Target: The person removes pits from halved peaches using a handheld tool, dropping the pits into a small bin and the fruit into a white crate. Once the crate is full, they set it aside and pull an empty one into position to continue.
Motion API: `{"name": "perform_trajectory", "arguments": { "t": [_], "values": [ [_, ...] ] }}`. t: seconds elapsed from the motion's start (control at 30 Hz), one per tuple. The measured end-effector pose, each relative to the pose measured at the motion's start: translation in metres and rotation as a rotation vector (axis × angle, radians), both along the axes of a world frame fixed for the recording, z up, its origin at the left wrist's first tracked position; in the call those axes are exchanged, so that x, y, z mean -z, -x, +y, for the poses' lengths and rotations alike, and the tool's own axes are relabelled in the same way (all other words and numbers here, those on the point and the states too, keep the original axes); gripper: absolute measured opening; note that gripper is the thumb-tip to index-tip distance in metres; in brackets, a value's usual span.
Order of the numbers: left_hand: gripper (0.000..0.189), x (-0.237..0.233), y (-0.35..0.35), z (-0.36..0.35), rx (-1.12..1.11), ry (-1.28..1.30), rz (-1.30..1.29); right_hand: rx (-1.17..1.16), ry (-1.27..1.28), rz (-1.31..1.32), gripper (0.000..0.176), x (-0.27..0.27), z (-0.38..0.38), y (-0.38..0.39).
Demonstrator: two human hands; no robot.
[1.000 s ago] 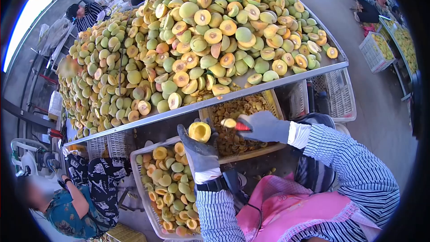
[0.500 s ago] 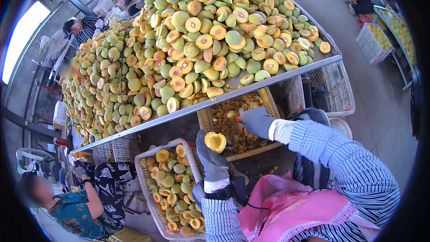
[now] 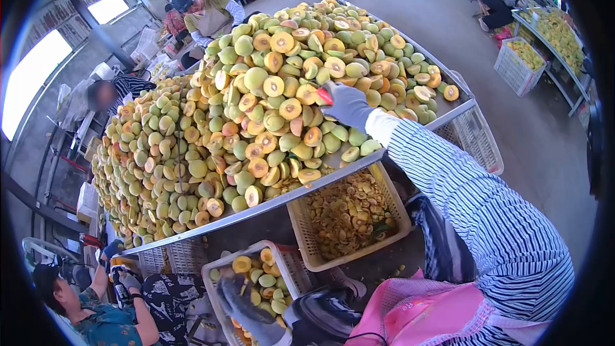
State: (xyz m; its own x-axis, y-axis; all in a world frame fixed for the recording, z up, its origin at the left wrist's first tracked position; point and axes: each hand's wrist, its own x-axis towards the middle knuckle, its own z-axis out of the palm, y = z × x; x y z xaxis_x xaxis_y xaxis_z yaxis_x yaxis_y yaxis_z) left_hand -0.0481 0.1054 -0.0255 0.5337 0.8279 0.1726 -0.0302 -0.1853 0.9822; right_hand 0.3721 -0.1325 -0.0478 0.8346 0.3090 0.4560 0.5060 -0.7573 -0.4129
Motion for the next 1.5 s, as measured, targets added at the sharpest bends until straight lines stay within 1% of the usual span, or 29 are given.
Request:
{"name": "perform_trajectory", "arguments": {
  "t": [0.07, 0.13, 0.2, 0.27, 0.3, 0.33, 0.37, 0.4, 0.47, 0.5, 0.53, 0.6, 0.63, 0.7, 0.73, 0.8, 0.87, 0.93, 0.97, 1.03, 1.07, 1.13, 1.2, 1.27, 1.3, 1.37, 1.4, 1.47, 1.5],
  "values": [
    [0.046, -0.012, -0.034, -0.022, 0.136, 0.195, -0.018, -0.154, -0.373, 0.311, 0.049, -0.026, -0.002, 0.034],
    [0.051, -0.007, -0.067, -0.034, 0.328, 0.586, 0.010, -0.471, -0.603, 0.936, 0.048, -0.034, -0.003, 0.078],
    [0.052, 0.011, -0.097, -0.051, 0.520, 0.833, 0.005, -0.693, -0.554, 1.174, 0.047, -0.038, 0.003, 0.128],
    [0.051, 0.068, -0.120, -0.064, 0.564, -0.117, 0.146, -0.723, -0.389, 0.766, 0.049, -0.011, 0.015, 0.160],
    [0.048, 0.087, -0.122, -0.056, 0.674, 0.559, 0.014, -0.574, -0.346, 0.854, 0.050, -0.023, 0.013, 0.177],
    [0.045, 0.097, -0.125, -0.052, 0.735, 1.241, -0.142, -0.575, -0.346, 0.865, 0.050, -0.015, 0.011, 0.188],
    [0.042, 0.095, -0.125, -0.057, 0.604, 1.228, -0.135, -0.549, -0.383, 0.644, 0.047, -0.006, 0.006, 0.202],
    [0.042, 0.089, -0.130, -0.066, 0.603, 1.236, -0.136, -0.520, -0.413, 0.420, 0.045, 0.001, 0.003, 0.214],
    [0.030, 0.077, -0.137, -0.082, 0.354, 0.744, -0.279, -0.529, -0.068, 0.468, 0.042, 0.007, 0.003, 0.232],
    [0.026, 0.076, -0.134, -0.073, 0.431, 0.969, -0.306, -0.511, -0.045, 0.488, 0.044, 0.011, 0.005, 0.236],
    [0.026, 0.082, -0.133, -0.072, 0.431, 0.967, -0.305, -0.494, -0.021, 0.507, 0.045, 0.014, 0.009, 0.236],
    [0.024, 0.095, -0.133, -0.072, 0.406, -0.034, -0.124, -0.496, 0.028, 0.534, 0.046, 0.015, 0.014, 0.233],
    [0.024, 0.099, -0.132, -0.074, 0.410, -0.035, -0.119, -0.491, 0.078, 0.558, 0.047, 0.015, 0.015, 0.232],
    [0.022, 0.098, -0.132, -0.081, 0.326, 0.313, -0.255, -0.510, 0.069, 0.577, 0.047, 0.020, 0.016, 0.232],
    [0.022, 0.099, -0.133, -0.080, 0.329, 0.316, -0.252, -0.535, 0.064, 0.595, 0.048, 0.023, 0.016, 0.232],
    [0.027, 0.100, -0.133, -0.078, 0.341, 0.562, -0.285, -0.564, 0.020, 0.624, 0.047, 0.029, 0.017, 0.233],
    [0.032, 0.094, -0.135, -0.081, 0.329, 0.451, -0.202, -0.590, -0.026, 0.653, 0.047, 0.037, 0.017, 0.232],
    [0.032, 0.068, -0.137, -0.087, 0.282, 0.893, -0.263, -0.733, -0.208, 0.697, 0.052, 0.047, 0.018, 0.230],
    [0.032, 0.065, -0.137, -0.084, 0.281, 0.896, -0.258, -0.731, -0.208, 0.703, 0.052, 0.039, 0.015, 0.229],
    [0.034, 0.062, -0.138, -0.079, 0.328, 0.879, -0.154, -0.747, -0.208, 1.415, 0.057, 0.015, 0.007, 0.222],
    [0.034, 0.065, -0.137, -0.080, 0.325, 0.886, -0.147, -0.743, -0.207, 1.425, 0.057, 0.016, 0.005, 0.220],
    [0.036, 0.069, -0.138, -0.080, 0.305, 0.235, -0.053, -0.791, -0.332, 1.555, 0.059, 0.016, 0.005, 0.219],
    [0.034, 0.055, -0.137, -0.088, 0.269, 0.133, -0.067, -0.793, -0.322, 1.553, 0.056, 0.020, 0.005, 0.219],
    [0.034, 0.059, -0.135, -0.082, 0.358, -0.234, -0.008, -0.824, -0.443, 1.766, 0.055, 0.020, 0.002, 0.219],
    [0.034, 0.057, -0.133, -0.082, 0.361, -0.230, -0.007, -0.818, -0.444, 1.769, 0.055, 0.021, -0.001, 0.220],
    [0.034, 0.047, -0.133, -0.080, 0.481, 0.165, -0.005, -0.819, -0.633, 2.177, 0.052, 0.021, -0.004, 0.219],
    [0.034, 0.046, -0.135, -0.081, 0.479, 0.166, -0.011, -0.817, -0.626, 2.173, 0.052, 0.028, -0.002, 0.220],
    [0.037, 0.048, -0.134, -0.083, 0.357, -0.135, 0.159, -0.896, -0.545, 1.704, 0.051, 0.046, 0.004, 0.229],
    [0.041, 0.052, -0.133, -0.081, 0.437, -0.058, 0.128, -0.820, -0.565, 2.064, 0.048, 0.034, 0.000, 0.226]
  ]
}}
